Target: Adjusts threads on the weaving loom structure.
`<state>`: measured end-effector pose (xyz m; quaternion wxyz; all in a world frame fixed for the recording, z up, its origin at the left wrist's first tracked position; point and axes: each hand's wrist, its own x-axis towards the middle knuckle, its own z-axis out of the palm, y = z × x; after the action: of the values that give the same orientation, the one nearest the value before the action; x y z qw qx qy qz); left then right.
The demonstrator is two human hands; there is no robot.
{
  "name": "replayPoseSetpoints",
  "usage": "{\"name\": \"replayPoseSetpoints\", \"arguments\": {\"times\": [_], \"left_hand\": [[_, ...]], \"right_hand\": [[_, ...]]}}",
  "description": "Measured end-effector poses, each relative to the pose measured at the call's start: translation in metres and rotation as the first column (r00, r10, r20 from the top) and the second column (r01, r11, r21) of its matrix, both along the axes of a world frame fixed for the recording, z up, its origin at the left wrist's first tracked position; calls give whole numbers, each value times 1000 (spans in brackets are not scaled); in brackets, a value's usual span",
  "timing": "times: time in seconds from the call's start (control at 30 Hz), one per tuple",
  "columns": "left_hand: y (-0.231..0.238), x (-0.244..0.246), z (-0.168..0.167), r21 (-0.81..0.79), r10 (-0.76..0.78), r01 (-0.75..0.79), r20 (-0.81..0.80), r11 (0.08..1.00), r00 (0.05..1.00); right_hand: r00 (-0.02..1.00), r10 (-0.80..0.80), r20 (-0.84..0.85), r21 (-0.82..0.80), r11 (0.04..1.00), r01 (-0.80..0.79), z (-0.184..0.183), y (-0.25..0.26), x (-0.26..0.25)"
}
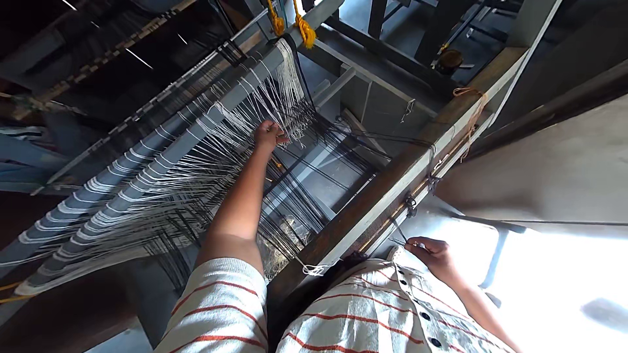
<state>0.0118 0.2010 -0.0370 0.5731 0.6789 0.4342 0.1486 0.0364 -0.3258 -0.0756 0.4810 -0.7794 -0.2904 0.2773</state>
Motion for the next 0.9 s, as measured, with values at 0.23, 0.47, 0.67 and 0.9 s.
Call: {"name": "replayPoseSetpoints", "arguments": {"times": [0.23,0.47,0.67,0.9], "left_hand": [[3,-1,1,-5,-14,14,-28,1000,1000],[10,-3,3,-70,-22,17,-59,997,998],[10,-8,11,-111,-58,55,-27,992,998],[9,-14,8,-164,-50,53,25,985,998]], "right_hand": [[999,29,-14,12,1000,-29,15,2,21],[987,72,142,-150,987,-51,62,1,69],[809,174,562,-28,981,-191,231,75,121],[692,514,507,-280,857,-432,279,289,72]]}}
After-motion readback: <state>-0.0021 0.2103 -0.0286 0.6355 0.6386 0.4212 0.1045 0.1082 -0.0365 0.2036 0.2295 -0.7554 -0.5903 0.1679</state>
